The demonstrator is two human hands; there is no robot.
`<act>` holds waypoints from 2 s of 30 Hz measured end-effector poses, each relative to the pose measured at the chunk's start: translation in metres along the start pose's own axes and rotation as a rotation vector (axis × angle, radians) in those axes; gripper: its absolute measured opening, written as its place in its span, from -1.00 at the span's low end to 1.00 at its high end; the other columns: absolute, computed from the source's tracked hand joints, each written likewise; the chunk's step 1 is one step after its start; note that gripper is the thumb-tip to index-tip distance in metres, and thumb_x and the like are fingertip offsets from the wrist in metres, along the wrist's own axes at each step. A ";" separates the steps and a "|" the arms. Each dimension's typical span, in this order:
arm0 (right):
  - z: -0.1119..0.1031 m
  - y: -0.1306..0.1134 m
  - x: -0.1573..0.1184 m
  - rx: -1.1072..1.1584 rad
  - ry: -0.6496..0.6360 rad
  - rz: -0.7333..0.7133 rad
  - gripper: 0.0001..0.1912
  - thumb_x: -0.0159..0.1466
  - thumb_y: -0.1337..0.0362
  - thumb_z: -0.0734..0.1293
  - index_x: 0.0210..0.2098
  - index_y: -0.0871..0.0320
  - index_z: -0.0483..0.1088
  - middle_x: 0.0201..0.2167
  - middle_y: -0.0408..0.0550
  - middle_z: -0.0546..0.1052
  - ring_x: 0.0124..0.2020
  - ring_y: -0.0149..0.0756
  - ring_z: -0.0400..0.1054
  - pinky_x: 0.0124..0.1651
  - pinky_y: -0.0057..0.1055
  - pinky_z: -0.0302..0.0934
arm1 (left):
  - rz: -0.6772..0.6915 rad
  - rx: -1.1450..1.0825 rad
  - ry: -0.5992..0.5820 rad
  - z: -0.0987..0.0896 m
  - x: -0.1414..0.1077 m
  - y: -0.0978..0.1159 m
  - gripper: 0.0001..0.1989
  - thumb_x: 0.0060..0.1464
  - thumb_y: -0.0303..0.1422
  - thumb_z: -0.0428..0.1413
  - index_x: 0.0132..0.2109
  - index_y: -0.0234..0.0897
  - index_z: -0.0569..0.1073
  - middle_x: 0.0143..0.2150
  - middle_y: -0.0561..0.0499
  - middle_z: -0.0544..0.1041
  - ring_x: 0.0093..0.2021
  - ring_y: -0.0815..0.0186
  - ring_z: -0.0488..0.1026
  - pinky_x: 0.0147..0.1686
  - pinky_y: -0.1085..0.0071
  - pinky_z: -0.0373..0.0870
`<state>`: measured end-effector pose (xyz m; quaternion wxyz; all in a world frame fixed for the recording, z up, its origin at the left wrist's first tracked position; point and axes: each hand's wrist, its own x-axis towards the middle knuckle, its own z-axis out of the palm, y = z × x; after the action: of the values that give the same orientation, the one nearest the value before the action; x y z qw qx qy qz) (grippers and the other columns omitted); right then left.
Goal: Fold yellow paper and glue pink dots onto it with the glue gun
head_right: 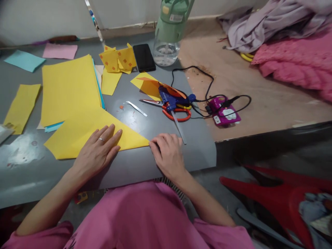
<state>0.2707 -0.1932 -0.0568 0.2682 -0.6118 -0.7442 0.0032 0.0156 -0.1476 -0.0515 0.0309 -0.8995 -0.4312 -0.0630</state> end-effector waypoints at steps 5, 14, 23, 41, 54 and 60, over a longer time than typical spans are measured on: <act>0.003 -0.001 -0.001 -0.025 0.012 0.021 -0.82 0.38 0.25 0.28 -0.35 0.12 0.42 -0.34 -0.07 0.50 -0.26 -0.22 0.27 -0.16 -0.26 0.02 | -0.003 0.008 -0.038 -0.003 -0.001 0.003 -0.55 0.37 -0.29 -0.08 0.32 -0.22 0.36 0.36 -0.31 0.31 0.33 -0.15 0.30 0.22 -0.10 0.30; 0.005 -0.002 -0.001 -0.018 -0.003 0.012 -0.90 0.35 0.30 0.30 -0.29 0.10 0.45 -0.31 -0.07 0.50 -0.24 -0.20 0.30 -0.16 -0.26 0.02 | -0.046 0.005 -0.085 -0.008 0.002 0.009 -0.53 0.38 -0.28 -0.11 0.34 -0.22 0.33 0.38 -0.33 0.28 0.33 -0.21 0.26 0.20 -0.20 0.25; 0.001 0.002 -0.004 0.052 0.000 -0.079 -0.87 0.34 0.35 0.30 -0.17 0.10 0.51 -0.26 -0.06 0.53 -0.20 -0.23 0.32 -0.12 -0.25 0.06 | -0.044 -0.007 -0.135 -0.010 0.003 0.010 -0.53 0.39 -0.28 -0.15 0.37 -0.12 0.28 0.42 -0.22 0.23 0.37 -0.25 0.17 0.19 -0.28 0.18; -0.003 -0.006 -0.021 -0.167 0.039 -0.243 -0.77 0.35 0.23 0.37 -0.02 0.12 0.54 -0.13 -0.07 0.66 -0.14 -0.23 0.35 0.01 -0.18 0.03 | -0.065 -0.001 -0.108 -0.013 0.003 0.013 -0.49 0.35 -0.31 -0.11 0.39 -0.23 0.25 0.43 -0.24 0.24 0.38 -0.24 0.16 0.22 -0.35 0.11; 0.001 -0.011 -0.025 -0.184 0.057 -0.230 -0.75 0.35 0.30 0.33 0.00 0.16 0.54 -0.12 -0.02 0.65 -0.13 -0.21 0.37 0.02 -0.18 0.05 | 0.152 -0.044 0.085 0.016 -0.008 0.081 -0.23 0.35 0.07 -0.23 0.38 -0.51 0.23 0.40 -0.27 0.28 0.42 0.07 0.19 0.43 0.10 -0.01; 0.003 -0.012 -0.027 -0.174 0.050 -0.198 -0.70 0.33 0.31 0.35 0.05 0.10 0.52 -0.09 -0.05 0.65 -0.11 -0.21 0.38 0.02 -0.17 0.05 | 0.101 -0.047 0.082 0.017 -0.013 0.079 -0.21 0.34 0.09 -0.21 0.37 -0.53 0.22 0.40 -0.31 0.27 0.41 0.05 0.20 0.42 0.10 0.02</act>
<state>0.2616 -0.2193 -0.0662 0.2314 -0.5564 -0.7914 -0.1030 0.0712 -0.2053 -0.0705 0.0306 -0.9173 -0.3820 -0.1082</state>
